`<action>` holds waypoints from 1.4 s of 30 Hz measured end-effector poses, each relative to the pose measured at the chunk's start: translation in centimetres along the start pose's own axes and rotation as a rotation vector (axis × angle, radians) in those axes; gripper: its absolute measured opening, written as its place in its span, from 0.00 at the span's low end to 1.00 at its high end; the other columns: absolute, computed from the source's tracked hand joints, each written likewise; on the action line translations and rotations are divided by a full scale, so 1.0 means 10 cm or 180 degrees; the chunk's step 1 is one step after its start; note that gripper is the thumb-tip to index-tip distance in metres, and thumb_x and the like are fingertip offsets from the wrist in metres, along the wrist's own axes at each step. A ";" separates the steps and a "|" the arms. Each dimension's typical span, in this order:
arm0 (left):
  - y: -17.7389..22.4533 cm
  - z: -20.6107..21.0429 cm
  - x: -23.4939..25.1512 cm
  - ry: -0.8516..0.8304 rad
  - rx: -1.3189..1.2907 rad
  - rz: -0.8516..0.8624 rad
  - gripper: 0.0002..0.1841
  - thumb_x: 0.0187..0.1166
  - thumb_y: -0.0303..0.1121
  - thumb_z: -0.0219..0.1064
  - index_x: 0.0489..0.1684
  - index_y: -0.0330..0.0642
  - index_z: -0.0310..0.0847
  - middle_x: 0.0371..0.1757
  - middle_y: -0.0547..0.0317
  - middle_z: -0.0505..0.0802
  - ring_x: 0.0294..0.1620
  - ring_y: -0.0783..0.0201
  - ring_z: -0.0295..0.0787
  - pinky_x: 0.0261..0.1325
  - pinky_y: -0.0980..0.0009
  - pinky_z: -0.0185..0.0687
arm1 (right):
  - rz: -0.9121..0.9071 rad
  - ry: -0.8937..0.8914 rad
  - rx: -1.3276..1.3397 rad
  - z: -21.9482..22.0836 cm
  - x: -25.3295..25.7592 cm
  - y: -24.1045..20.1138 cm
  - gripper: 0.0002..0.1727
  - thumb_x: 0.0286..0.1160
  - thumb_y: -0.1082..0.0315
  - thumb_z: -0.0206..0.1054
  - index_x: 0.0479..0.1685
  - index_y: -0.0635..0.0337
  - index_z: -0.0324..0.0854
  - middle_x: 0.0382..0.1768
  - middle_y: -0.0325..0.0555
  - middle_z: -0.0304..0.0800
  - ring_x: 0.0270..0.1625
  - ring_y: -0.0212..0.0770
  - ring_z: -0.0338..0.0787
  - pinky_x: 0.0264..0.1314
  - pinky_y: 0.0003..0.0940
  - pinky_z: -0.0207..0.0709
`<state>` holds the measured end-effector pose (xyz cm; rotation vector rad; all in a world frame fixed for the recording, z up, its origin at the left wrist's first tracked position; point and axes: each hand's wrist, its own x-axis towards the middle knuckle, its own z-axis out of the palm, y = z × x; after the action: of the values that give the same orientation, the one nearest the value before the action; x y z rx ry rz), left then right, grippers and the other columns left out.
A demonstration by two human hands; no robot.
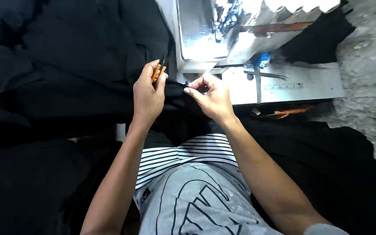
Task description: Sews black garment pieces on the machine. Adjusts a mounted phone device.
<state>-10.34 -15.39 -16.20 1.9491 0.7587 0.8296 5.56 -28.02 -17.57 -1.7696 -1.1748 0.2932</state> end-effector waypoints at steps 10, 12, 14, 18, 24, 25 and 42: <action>0.25 -0.18 0.07 -0.0301 0.0883 0.0771 0.14 0.87 0.41 0.65 0.59 0.50 0.94 0.50 0.61 0.94 0.54 0.68 0.87 0.62 0.69 0.77 | 0.0094 -0.0030 0.0720 -0.14 0.00 -0.07 0.09 0.76 0.76 0.72 0.51 0.60 0.93 0.48 0.40 0.97 0.47 0.29 0.95 0.53 0.24 0.91; 0.30 -0.21 0.07 -0.0415 0.1124 0.0796 0.14 0.86 0.42 0.65 0.59 0.52 0.94 0.51 0.61 0.94 0.57 0.63 0.86 0.64 0.61 0.75 | 0.0113 -0.0012 0.0689 -0.13 0.01 -0.08 0.11 0.75 0.75 0.72 0.54 0.59 0.92 0.52 0.40 0.97 0.49 0.29 0.95 0.55 0.25 0.90; 0.31 -0.23 0.09 -0.0500 0.1403 0.0812 0.14 0.87 0.43 0.65 0.59 0.53 0.94 0.51 0.59 0.94 0.58 0.57 0.86 0.65 0.54 0.74 | 0.0131 -0.0015 0.0734 -0.13 0.02 -0.09 0.15 0.75 0.74 0.73 0.60 0.60 0.90 0.57 0.42 0.95 0.51 0.31 0.95 0.56 0.26 0.91; 0.37 -0.21 0.12 -0.0615 0.1753 0.0835 0.16 0.88 0.44 0.62 0.60 0.53 0.94 0.51 0.54 0.92 0.58 0.50 0.84 0.65 0.48 0.71 | 0.0088 0.0031 0.0852 -0.13 0.01 -0.12 0.20 0.72 0.76 0.74 0.66 0.63 0.87 0.62 0.45 0.92 0.47 0.33 0.95 0.50 0.26 0.92; 0.42 -0.08 0.17 -0.0791 0.2019 0.0892 0.16 0.89 0.46 0.61 0.58 0.56 0.95 0.50 0.55 0.92 0.58 0.50 0.84 0.63 0.49 0.72 | 0.0061 0.0016 0.0755 -0.16 -0.04 -0.14 0.24 0.73 0.75 0.75 0.70 0.61 0.85 0.67 0.45 0.89 0.48 0.33 0.95 0.49 0.26 0.92; 0.42 -0.06 0.16 -0.0819 0.2065 0.0900 0.16 0.89 0.46 0.60 0.58 0.57 0.95 0.49 0.56 0.92 0.57 0.51 0.84 0.63 0.49 0.72 | 0.0052 0.0013 0.0741 -0.16 -0.04 -0.14 0.24 0.73 0.75 0.75 0.71 0.61 0.85 0.67 0.45 0.89 0.48 0.33 0.95 0.49 0.26 0.92; 0.56 -0.34 -0.01 -0.0518 0.1764 0.0821 0.17 0.91 0.37 0.58 0.68 0.45 0.87 0.58 0.47 0.91 0.63 0.47 0.85 0.69 0.46 0.77 | 0.0252 0.0476 0.0581 -0.29 -0.32 -0.08 0.23 0.74 0.71 0.76 0.70 0.56 0.86 0.63 0.41 0.92 0.40 0.31 0.94 0.40 0.25 0.91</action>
<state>-12.02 -16.31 -9.90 2.6167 0.6960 0.6372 5.26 -32.24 -16.39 -1.6504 -0.9433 0.2997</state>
